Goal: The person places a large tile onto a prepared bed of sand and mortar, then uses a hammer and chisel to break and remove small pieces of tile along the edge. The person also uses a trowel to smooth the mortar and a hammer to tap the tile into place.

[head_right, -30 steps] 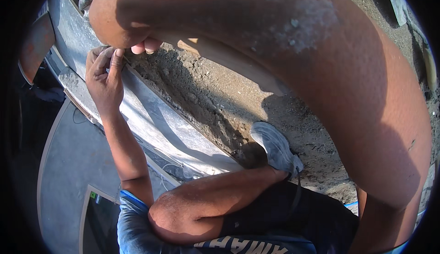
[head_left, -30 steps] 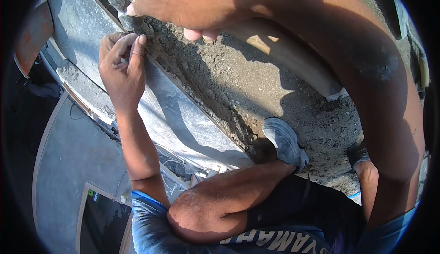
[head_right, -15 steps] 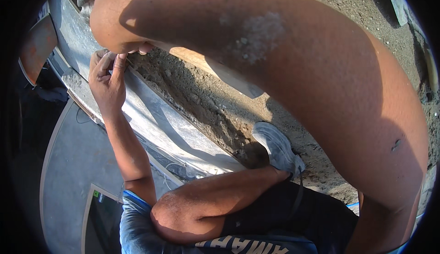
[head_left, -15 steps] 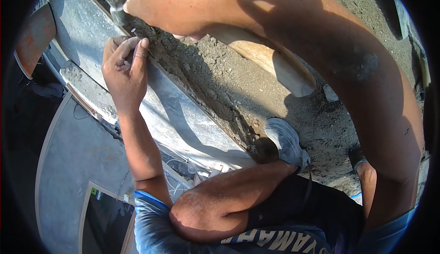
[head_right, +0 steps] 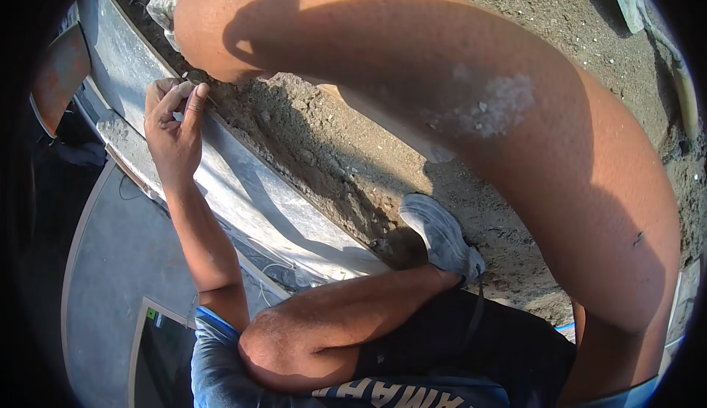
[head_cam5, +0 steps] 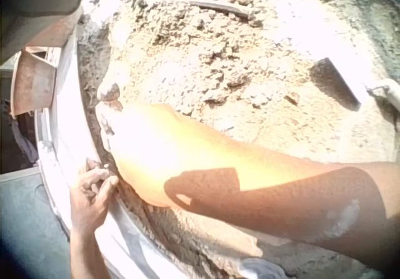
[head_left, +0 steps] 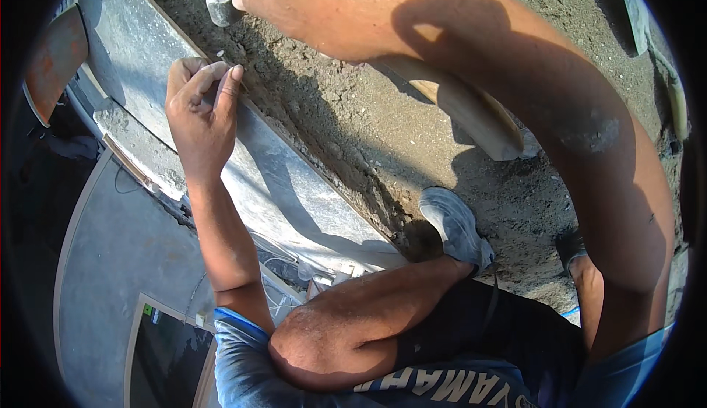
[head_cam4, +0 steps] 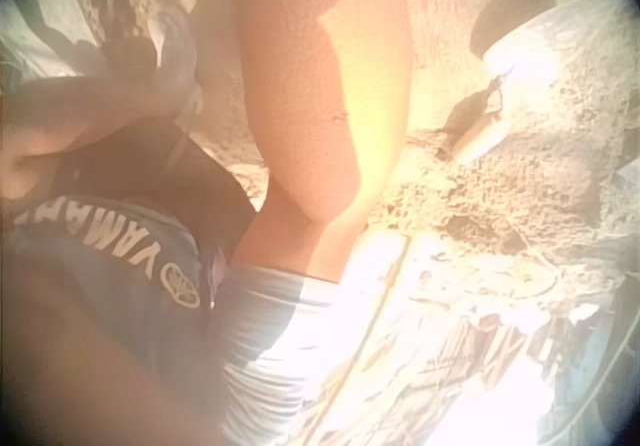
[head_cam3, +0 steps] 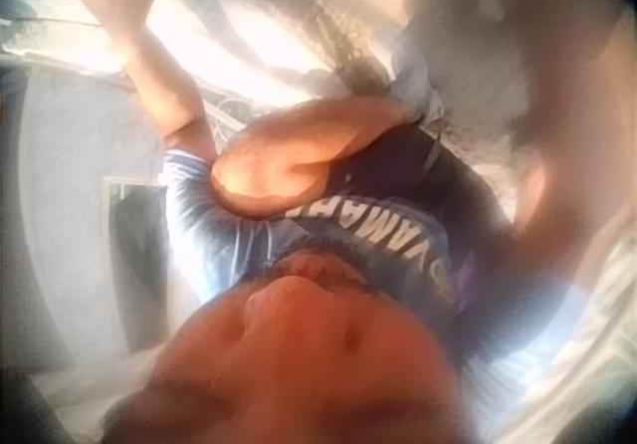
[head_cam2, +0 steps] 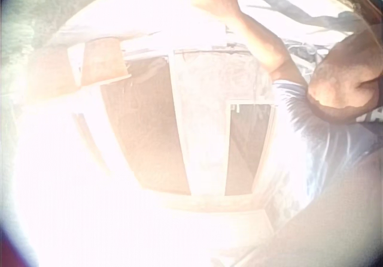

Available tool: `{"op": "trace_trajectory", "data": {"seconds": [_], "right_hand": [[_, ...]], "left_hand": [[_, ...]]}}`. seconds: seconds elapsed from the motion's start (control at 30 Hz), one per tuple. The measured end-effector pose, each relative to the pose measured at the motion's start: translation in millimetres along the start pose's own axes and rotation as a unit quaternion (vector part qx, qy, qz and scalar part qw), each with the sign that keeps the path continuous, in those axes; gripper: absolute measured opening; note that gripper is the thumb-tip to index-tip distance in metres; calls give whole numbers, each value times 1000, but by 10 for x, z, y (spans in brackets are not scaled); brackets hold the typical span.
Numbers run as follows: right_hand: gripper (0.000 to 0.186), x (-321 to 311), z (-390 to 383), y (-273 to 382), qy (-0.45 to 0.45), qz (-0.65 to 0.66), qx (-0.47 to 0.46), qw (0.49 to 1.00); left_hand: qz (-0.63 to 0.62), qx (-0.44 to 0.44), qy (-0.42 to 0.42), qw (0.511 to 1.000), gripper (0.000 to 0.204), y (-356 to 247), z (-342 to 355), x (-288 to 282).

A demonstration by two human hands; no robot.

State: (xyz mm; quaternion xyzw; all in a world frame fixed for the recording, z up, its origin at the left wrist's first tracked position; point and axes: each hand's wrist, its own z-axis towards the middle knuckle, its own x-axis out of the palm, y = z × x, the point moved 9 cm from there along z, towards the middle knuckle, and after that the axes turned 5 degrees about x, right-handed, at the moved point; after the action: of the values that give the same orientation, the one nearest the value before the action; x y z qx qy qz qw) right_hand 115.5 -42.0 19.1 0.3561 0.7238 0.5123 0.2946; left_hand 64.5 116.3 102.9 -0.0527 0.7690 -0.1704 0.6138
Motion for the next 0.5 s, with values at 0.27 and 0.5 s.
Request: {"op": "trace_trajectory", "data": {"seconds": [0.27,0.5], "right_hand": [[35,-361,-935,-348,-68,108,105,986],[37,-244,-1413,-289,-63,159,155,973]], "left_hand": [[-63,82,41,994,12,-133,-273,177],[-43,115,97,988,12,-315,-273,216]]}}
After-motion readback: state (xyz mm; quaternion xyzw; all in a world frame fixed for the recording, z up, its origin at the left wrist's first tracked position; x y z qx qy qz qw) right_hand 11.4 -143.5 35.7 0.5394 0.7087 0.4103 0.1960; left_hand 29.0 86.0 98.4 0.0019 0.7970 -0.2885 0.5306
